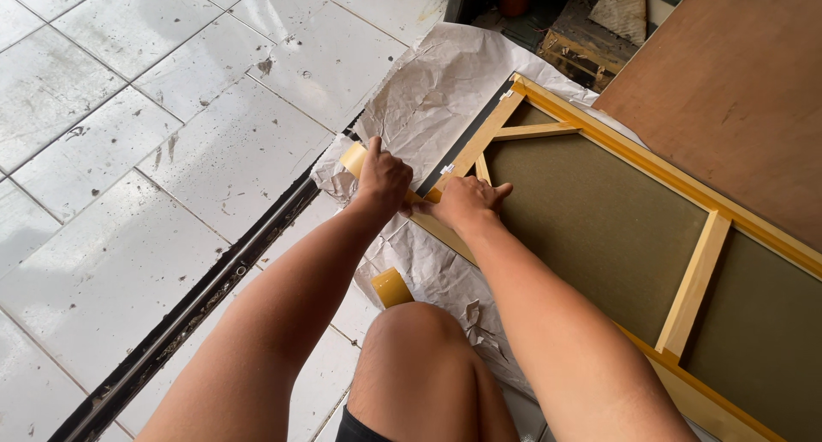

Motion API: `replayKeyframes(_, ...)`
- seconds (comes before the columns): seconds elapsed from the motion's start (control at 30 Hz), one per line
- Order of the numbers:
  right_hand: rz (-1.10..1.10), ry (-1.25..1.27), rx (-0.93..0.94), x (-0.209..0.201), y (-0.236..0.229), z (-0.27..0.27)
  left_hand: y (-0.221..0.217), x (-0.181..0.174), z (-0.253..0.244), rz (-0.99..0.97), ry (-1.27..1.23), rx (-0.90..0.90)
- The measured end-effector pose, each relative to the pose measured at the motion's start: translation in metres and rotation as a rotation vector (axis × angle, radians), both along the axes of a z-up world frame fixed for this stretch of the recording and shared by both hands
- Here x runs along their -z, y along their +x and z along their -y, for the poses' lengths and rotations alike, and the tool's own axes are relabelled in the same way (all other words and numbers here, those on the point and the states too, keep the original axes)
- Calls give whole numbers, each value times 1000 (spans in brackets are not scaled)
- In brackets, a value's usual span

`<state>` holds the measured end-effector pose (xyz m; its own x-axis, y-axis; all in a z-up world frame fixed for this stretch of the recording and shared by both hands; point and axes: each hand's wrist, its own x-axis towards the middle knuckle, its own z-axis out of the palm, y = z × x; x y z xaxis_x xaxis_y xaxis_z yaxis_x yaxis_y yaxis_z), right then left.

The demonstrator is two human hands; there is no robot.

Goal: The person applies masking tape along the edges of a wooden frame lying on the floor. They smooth the tape with their fingers and use a small tool to press the tape into the corners.

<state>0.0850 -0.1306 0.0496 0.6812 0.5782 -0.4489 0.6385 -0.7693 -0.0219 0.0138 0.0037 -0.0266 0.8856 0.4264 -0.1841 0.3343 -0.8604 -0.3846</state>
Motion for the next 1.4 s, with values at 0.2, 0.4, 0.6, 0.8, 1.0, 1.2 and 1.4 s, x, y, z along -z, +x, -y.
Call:
replayKeyframes(0.2, 121, 178, -133, 67, 37, 38, -1, 4, -3, 33, 21, -4)
replayKeyframes(0.4, 37, 166, -40, 77, 37, 72, 0, -4, 1, 4, 22, -20)
replayKeyframes(0.6, -108, 161, 125, 39, 3, 54, 5, -3, 3, 4, 35, -8)
replayKeyframes(0.8, -73, 81, 94, 43, 1, 39, 3, -6, 3, -12, 30, -13)
replayKeyframes(1.0, -47, 41, 45, 46, 10, 47, 2, -8, 5, -17, 29, -19)
replayKeyframes(1.2, 121, 159, 41, 75, 10, 82, 5, 3, 0, -28, 59, -23)
replayKeyframes(1.4, 418, 429, -169, 82, -11, 195, 8, 23, -11, -33, 80, 2)
